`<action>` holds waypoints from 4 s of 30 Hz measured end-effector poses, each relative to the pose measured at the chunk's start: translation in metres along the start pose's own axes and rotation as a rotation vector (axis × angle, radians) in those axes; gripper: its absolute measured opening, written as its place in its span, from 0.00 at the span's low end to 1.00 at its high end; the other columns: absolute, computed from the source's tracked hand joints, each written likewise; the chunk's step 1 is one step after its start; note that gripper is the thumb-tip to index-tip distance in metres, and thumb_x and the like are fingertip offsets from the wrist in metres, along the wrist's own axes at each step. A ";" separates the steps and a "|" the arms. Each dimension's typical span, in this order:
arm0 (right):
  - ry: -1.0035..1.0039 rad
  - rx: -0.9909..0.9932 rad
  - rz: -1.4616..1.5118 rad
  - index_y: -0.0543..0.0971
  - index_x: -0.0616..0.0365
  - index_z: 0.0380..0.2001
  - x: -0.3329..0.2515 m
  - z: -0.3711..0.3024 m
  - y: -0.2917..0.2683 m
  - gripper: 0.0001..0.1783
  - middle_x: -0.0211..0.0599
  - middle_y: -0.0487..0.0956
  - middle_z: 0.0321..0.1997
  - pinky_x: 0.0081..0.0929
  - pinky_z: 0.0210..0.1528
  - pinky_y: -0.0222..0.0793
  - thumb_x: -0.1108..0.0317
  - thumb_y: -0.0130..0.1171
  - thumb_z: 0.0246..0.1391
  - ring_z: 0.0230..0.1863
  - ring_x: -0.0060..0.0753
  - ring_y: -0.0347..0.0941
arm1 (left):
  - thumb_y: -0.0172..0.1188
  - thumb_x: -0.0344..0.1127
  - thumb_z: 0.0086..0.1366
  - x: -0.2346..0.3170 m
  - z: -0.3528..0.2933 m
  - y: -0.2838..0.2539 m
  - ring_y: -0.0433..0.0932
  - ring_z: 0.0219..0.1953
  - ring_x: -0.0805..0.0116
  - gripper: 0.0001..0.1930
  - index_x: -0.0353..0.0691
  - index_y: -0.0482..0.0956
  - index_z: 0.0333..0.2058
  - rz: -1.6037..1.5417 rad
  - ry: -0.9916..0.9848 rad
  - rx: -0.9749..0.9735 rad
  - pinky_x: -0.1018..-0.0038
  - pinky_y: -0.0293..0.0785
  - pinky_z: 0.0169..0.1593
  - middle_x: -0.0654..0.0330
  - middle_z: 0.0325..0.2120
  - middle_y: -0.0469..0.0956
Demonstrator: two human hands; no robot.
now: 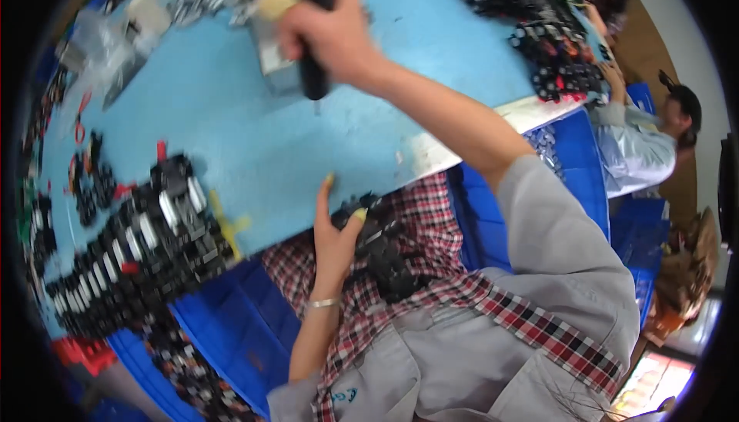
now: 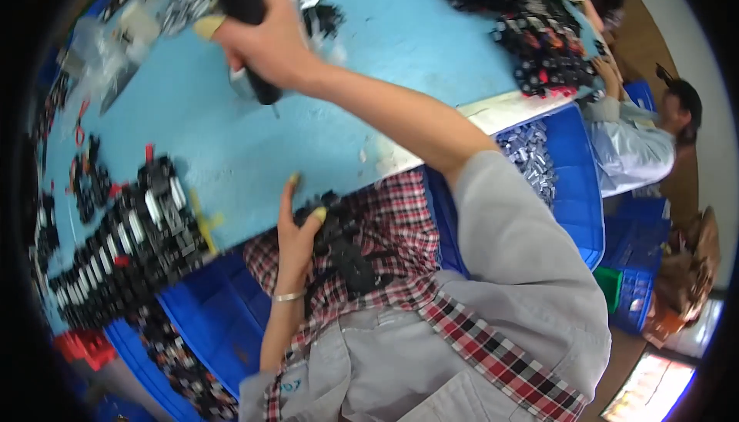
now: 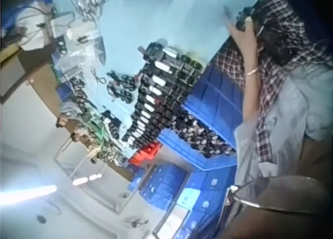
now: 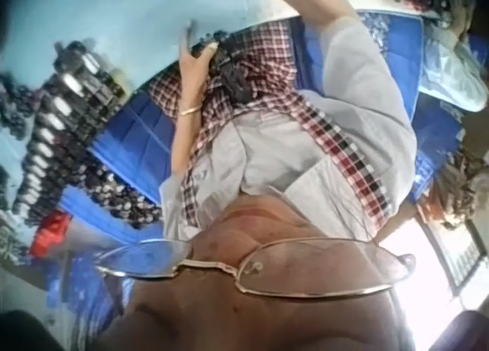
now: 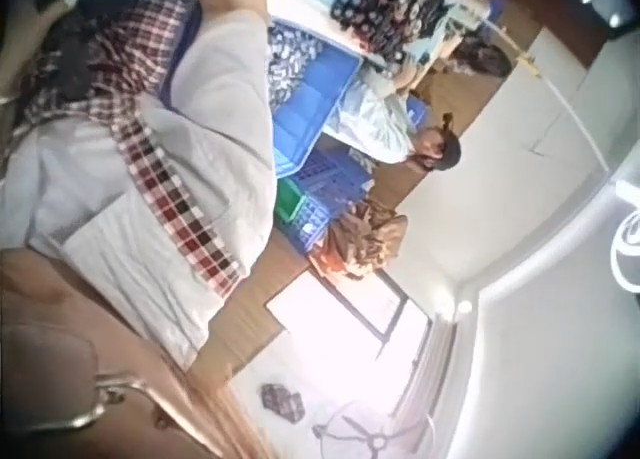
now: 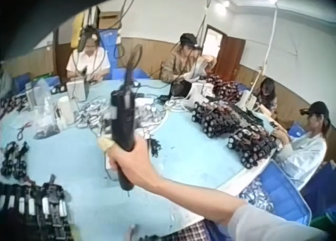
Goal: Assembling small components of toy vehicles using an electric screwdriver at a factory workbench.
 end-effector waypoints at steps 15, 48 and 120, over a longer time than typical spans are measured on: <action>0.221 -0.193 0.214 0.59 0.63 0.41 0.008 -0.128 0.014 0.24 0.34 0.66 0.16 0.18 0.17 0.58 0.70 0.57 0.42 0.13 0.21 0.60 | 0.54 0.19 0.47 -0.004 -0.008 0.000 0.69 0.33 0.79 0.35 0.39 0.53 0.56 -0.367 -0.218 0.013 0.83 0.69 0.34 0.58 0.41 0.66; -0.061 0.057 0.079 0.69 0.65 0.31 0.019 0.033 0.001 0.09 0.31 0.66 0.12 0.20 0.18 0.58 0.71 0.51 0.47 0.13 0.21 0.61 | 0.58 0.29 0.49 -0.009 -0.007 -0.006 0.63 0.51 0.66 0.32 0.37 0.56 0.54 -0.066 -0.072 0.095 0.74 0.59 0.53 0.53 0.49 0.64; 0.405 0.232 0.965 0.71 0.52 0.30 0.132 -0.095 -0.194 0.10 0.26 0.73 0.27 0.22 0.28 0.65 0.58 0.48 0.53 0.26 0.18 0.67 | 0.67 0.41 0.35 0.151 0.151 0.476 0.58 0.55 0.53 0.37 0.54 0.65 0.49 1.156 1.824 -1.051 0.64 0.58 0.54 0.53 0.52 0.58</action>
Point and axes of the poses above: each hand's wrist, its own z-axis towards the middle knuckle, its own y-axis out of the palm, x = y × z, the point moved 4 cm from there along z, towards the middle knuckle
